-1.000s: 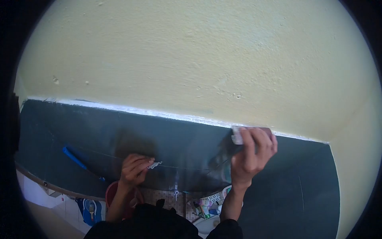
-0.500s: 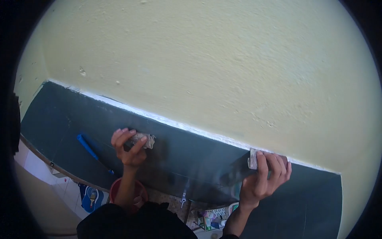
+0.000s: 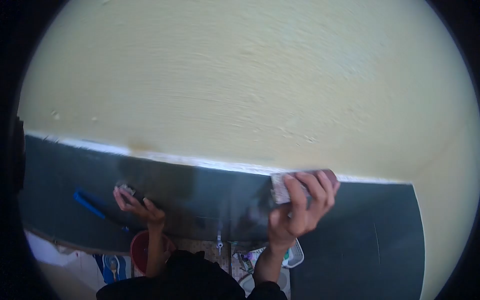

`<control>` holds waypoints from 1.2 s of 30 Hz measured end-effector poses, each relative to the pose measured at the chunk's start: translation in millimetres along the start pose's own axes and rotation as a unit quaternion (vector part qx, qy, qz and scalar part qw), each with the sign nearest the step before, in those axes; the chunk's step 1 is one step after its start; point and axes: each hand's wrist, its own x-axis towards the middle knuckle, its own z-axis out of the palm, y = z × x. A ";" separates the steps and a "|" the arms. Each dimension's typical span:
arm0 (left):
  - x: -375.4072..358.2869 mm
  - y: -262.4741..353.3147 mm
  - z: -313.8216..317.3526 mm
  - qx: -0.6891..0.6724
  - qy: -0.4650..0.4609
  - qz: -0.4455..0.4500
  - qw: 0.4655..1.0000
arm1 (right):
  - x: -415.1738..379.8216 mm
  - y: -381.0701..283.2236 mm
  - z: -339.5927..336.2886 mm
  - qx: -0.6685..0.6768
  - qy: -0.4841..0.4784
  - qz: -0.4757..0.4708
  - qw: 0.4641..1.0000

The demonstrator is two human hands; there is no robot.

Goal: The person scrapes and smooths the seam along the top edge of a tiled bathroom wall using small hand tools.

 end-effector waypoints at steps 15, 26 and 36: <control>-18.7 -29.5 9.9 -0.079 0.014 0.073 0.994 | -8.2 -13.1 6.8 -0.033 0.007 0.004 0.999; -17.4 -32.4 9.9 -0.079 0.021 0.089 0.993 | -2.3 -8.5 -8.1 -0.086 0.001 -0.023 0.996; -16.7 -28.6 8.2 -0.091 0.031 0.087 0.992 | 12.1 8.2 -14.9 -0.099 0.026 -0.039 0.994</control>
